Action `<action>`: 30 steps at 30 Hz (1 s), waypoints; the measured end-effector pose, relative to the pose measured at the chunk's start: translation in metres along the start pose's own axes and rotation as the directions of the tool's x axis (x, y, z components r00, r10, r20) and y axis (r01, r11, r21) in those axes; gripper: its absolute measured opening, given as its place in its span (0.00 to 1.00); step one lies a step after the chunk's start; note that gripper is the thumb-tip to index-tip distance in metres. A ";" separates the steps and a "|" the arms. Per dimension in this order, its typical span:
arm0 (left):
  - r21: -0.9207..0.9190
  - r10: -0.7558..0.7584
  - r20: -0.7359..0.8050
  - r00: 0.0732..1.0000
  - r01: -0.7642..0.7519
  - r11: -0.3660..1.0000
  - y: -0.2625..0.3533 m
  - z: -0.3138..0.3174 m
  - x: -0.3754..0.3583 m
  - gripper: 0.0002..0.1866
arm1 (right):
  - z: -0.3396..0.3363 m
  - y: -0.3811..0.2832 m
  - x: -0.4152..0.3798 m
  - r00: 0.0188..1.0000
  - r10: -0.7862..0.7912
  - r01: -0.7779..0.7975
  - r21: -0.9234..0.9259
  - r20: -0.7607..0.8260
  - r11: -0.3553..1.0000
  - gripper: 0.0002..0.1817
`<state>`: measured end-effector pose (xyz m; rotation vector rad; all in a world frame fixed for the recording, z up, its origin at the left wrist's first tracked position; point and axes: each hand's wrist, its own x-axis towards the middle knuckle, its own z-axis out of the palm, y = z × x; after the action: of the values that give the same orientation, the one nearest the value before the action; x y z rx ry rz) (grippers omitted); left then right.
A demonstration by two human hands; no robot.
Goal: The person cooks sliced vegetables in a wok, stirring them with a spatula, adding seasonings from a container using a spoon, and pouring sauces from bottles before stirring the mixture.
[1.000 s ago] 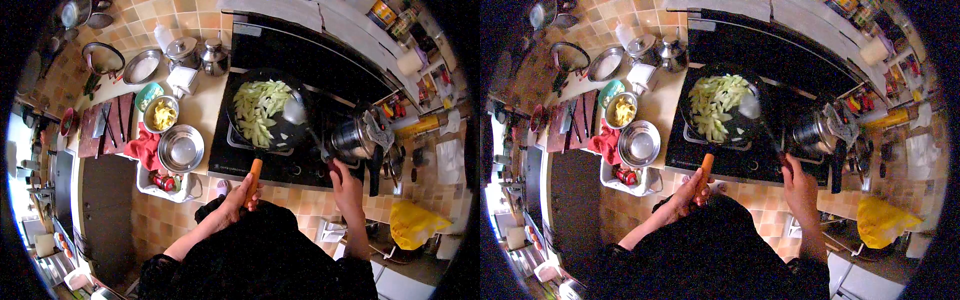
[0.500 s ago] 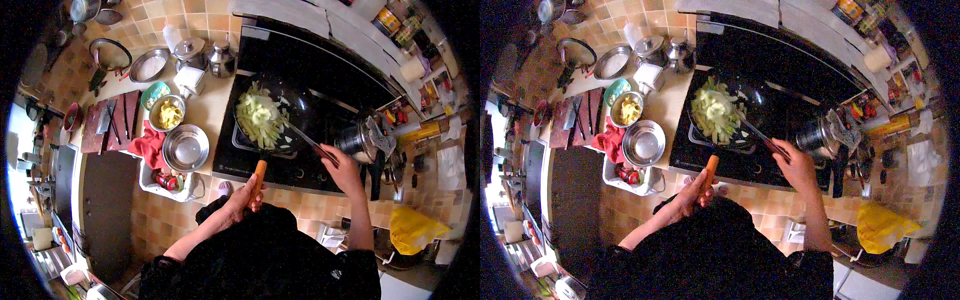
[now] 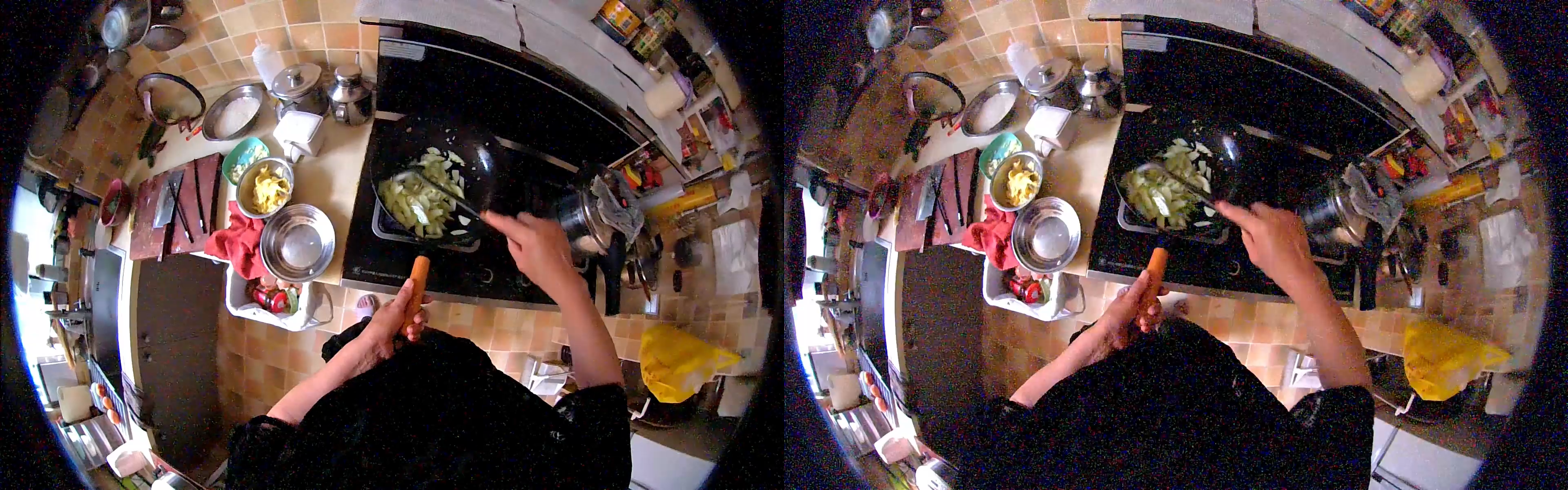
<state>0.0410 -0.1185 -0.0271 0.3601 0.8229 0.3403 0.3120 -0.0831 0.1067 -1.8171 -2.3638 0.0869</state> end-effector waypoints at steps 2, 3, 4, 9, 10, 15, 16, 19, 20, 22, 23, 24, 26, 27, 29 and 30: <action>-0.011 0.000 0.012 1.000 0.001 1.000 -0.002 -0.001 0.002 0.35 | -0.017 -0.007 -0.019 0.998 -0.064 0.067 -0.184 0.019 0.981 0.27; -0.019 -0.006 0.008 1.000 0.007 1.000 -0.003 -0.003 0.003 0.35 | -0.026 -0.008 -0.027 0.995 -0.097 0.102 -0.271 0.032 0.957 0.27; -0.025 -0.011 0.003 1.000 0.011 1.000 -0.003 -0.004 0.003 0.35 | -0.038 -0.006 -0.033 0.996 -0.083 0.089 -0.297 0.036 0.951 0.27; 0.008 0.004 -0.030 1.000 -0.003 1.000 -0.003 -0.002 0.003 0.35 | -0.111 -0.007 -0.051 0.998 0.066 -0.069 -0.227 -0.023 0.972 0.24; 0.003 -0.007 -0.032 0.999 0.007 1.000 -0.003 -0.003 0.004 0.35 | -0.123 -0.010 -0.057 0.995 0.091 -0.094 -0.186 -0.027 0.978 0.24; -0.020 -0.019 -0.033 0.999 0.019 1.000 -0.003 -0.001 0.003 0.35 | -0.127 -0.029 -0.064 0.961 0.221 -0.186 -0.199 0.168 0.962 0.22; -0.001 -0.009 -0.042 0.999 0.009 1.000 -0.002 0.001 0.002 0.35 | -0.111 -0.031 -0.060 0.949 0.231 -0.176 -0.247 0.214 0.953 0.22; 0.038 0.005 -0.053 0.999 -0.003 0.999 0.000 0.002 0.000 0.35 | -0.039 -0.012 -0.051 0.977 0.209 -0.202 -0.140 0.040 0.969 0.20; 0.031 0.011 -0.049 0.999 -0.009 0.999 0.000 0.002 -0.002 0.35 | -0.029 -0.003 -0.048 0.974 0.227 -0.228 -0.062 -0.028 0.972 0.20; 0.018 0.026 -0.041 0.999 -0.025 1.000 0.001 0.003 -0.003 0.35 | -0.021 0.008 -0.049 0.950 0.290 -0.289 0.028 -0.113 0.957 0.18; -0.010 0.011 -0.029 1.000 -0.011 1.000 -0.001 0.001 -0.001 0.35 | -0.020 0.013 -0.055 0.935 0.331 -0.329 0.038 -0.128 0.944 0.18; -0.040 -0.006 -0.016 1.000 0.005 0.999 -0.002 -0.001 0.001 0.35 | -0.019 0.017 -0.061 0.917 0.372 -0.370 0.046 -0.141 0.928 0.17; -0.062 -0.018 -0.007 1.000 0.018 0.998 -0.006 -0.004 0.006 0.35 | -0.014 0.021 -0.064 0.879 0.440 -0.433 0.082 -0.185 0.898 0.17; -0.057 -0.013 -0.017 1.000 0.012 0.998 -0.006 -0.003 0.006 0.35 | -0.007 0.021 -0.062 0.850 0.498 -0.491 0.087 -0.171 0.867 0.17; -0.018 0.000 -0.048 0.999 -0.001 1.000 -0.006 -0.001 0.003 0.35 | 0.031 0.037 -0.063 0.823 0.538 -0.512 0.172 -0.184 0.842 0.17; 0.021 0.008 -0.064 0.998 -0.006 1.000 -0.004 0.001 0.001 0.35 | 0.052 0.041 -0.057 0.821 0.554 -0.515 0.238 -0.137 0.823 0.17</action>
<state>0.0429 -0.1213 -0.0293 0.3734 0.8892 0.3514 0.3566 -0.1250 0.0447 -2.2148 -1.5849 0.1792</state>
